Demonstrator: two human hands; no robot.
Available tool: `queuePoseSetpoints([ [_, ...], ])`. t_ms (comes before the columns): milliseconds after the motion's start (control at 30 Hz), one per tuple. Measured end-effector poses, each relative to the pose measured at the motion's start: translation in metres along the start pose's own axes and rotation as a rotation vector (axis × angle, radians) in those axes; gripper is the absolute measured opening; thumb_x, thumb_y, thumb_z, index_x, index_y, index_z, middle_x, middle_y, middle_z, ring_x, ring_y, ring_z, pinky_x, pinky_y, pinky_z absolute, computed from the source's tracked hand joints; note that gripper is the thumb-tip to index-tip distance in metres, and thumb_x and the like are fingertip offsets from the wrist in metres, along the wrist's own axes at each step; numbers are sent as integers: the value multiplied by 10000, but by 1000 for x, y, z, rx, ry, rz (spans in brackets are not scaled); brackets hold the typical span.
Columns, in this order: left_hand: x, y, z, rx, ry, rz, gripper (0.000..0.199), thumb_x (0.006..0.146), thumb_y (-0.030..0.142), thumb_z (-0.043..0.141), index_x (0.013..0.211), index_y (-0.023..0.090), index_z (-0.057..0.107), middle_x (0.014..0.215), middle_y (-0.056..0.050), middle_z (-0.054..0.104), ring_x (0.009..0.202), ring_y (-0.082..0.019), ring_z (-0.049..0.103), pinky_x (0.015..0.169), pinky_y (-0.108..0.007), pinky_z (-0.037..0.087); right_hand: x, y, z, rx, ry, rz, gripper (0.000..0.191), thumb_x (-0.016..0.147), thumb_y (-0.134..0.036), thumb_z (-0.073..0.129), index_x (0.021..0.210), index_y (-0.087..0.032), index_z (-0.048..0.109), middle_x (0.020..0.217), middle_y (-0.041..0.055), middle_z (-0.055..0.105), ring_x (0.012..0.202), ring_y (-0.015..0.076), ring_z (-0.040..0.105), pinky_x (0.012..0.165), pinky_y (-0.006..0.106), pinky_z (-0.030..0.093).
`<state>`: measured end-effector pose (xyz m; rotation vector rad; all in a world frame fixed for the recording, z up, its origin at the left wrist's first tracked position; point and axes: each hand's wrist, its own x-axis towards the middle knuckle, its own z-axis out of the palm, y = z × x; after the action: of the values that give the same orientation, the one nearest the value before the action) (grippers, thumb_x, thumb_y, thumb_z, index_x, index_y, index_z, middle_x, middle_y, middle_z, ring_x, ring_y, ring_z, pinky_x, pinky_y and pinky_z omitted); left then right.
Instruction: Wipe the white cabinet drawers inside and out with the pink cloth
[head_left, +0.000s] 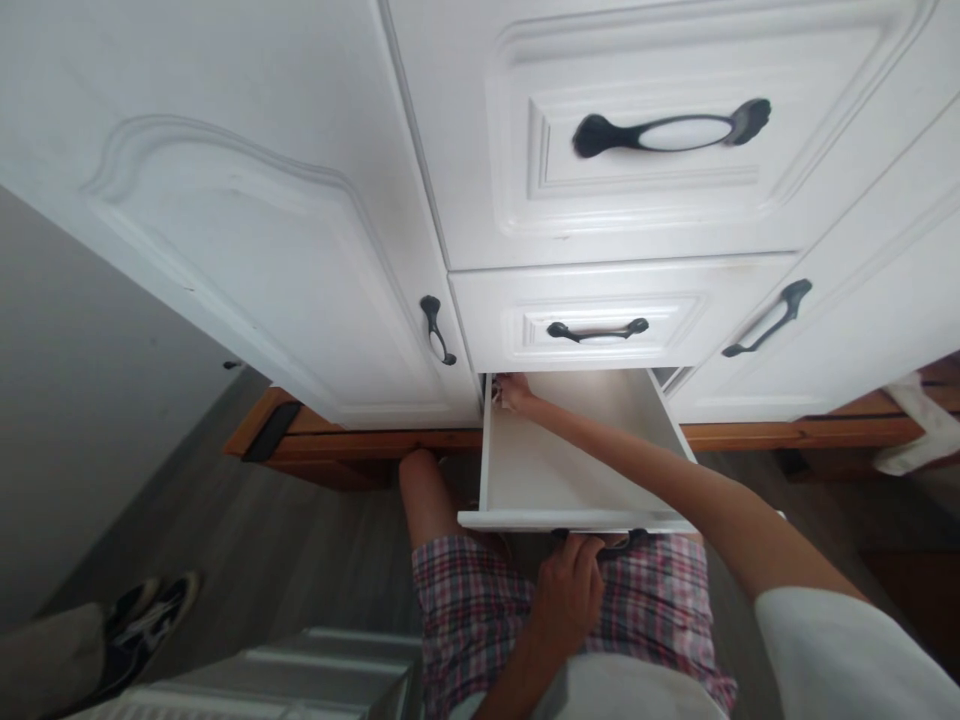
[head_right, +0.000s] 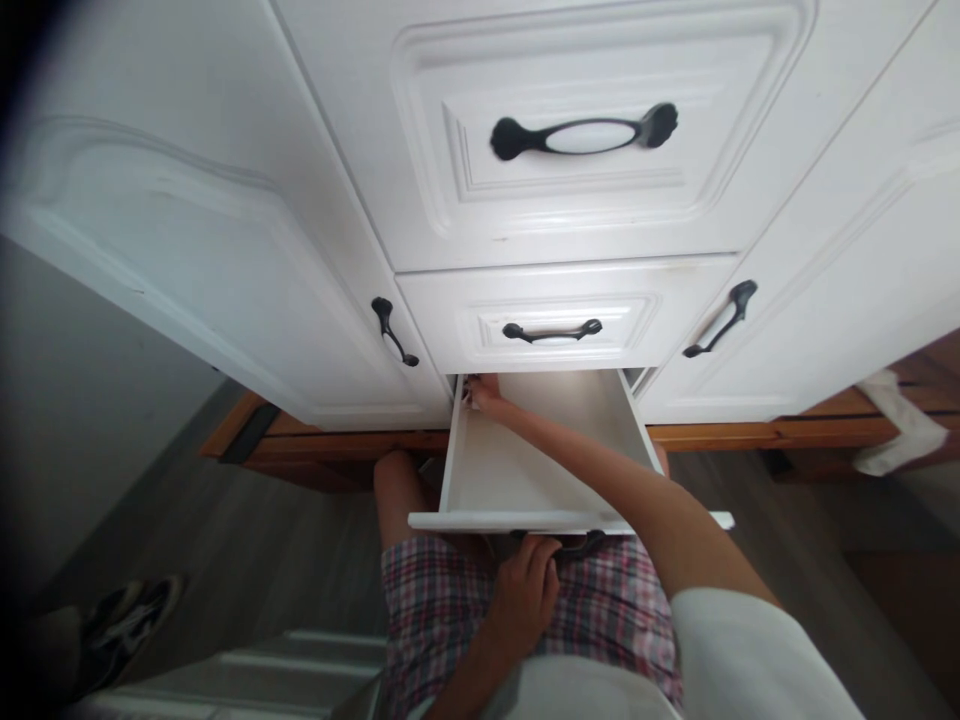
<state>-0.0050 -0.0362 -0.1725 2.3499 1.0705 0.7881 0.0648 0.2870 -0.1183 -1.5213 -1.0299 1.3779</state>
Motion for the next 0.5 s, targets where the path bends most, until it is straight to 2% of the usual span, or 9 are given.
queuePoseSetpoints([
  [67, 1, 0, -1, -27, 7, 6, 378, 1046, 120, 439, 1359, 251, 606, 1255, -69, 745, 1091, -229, 764, 925, -372, 672, -5, 6, -6, -166, 46, -75, 231, 1051, -184, 547, 1261, -176, 644, 1280, 128, 652, 1209, 245, 595, 977, 388, 577],
  [133, 2, -1, -2, -50, 3, 22, 370, 1055, 122, 425, 1349, 246, 612, 1246, -71, 747, 1090, -226, 766, 931, -372, 672, -11, 10, -11, -308, 56, -160, 312, 1003, -79, 487, 1262, -177, 631, 1368, 152, 620, 1345, 274, 496, 1105, 412, 503],
  [233, 2, -2, -1, -44, 10, 27, 366, 1061, 129, 418, 1338, 250, 624, 1232, -81, 753, 1074, -228, 772, 919, -368, 678, -19, 12, -20, -474, 34, -264, 388, 985, -72, 460, 1335, -166, 600, 1525, 198, 536, 1478, 338, 367, 1242, 512, 358],
  [333, 1, -3, 1, -21, 31, 22, 366, 1061, 133, 419, 1337, 254, 627, 1218, -84, 759, 1060, -229, 777, 900, -357, 682, -22, 6, -45, -569, -91, -354, 330, 1002, -141, 485, 1283, -168, 657, 1571, 206, 530, 1538, 366, 316, 1307, 566, 227],
  [400, 1, -4, 2, -6, 22, 30, 367, 1058, 129, 424, 1342, 251, 622, 1219, -81, 757, 1063, -225, 776, 901, -349, 680, -20, -3, -68, -589, -239, -404, 257, 983, -186, 555, 1183, -194, 716, 1508, 164, 613, 1505, 327, 400, 1321, 515, 234],
  [500, 1, -4, 3, 13, 9, 38, 376, 1047, 120, 433, 1352, 248, 611, 1221, -80, 753, 1058, -219, 775, 896, -339, 677, -14, -20, -97, -577, -393, -436, 235, 944, -204, 589, 1133, -208, 729, 1346, 105, 712, 1359, 261, 556, 1218, 456, 419],
])
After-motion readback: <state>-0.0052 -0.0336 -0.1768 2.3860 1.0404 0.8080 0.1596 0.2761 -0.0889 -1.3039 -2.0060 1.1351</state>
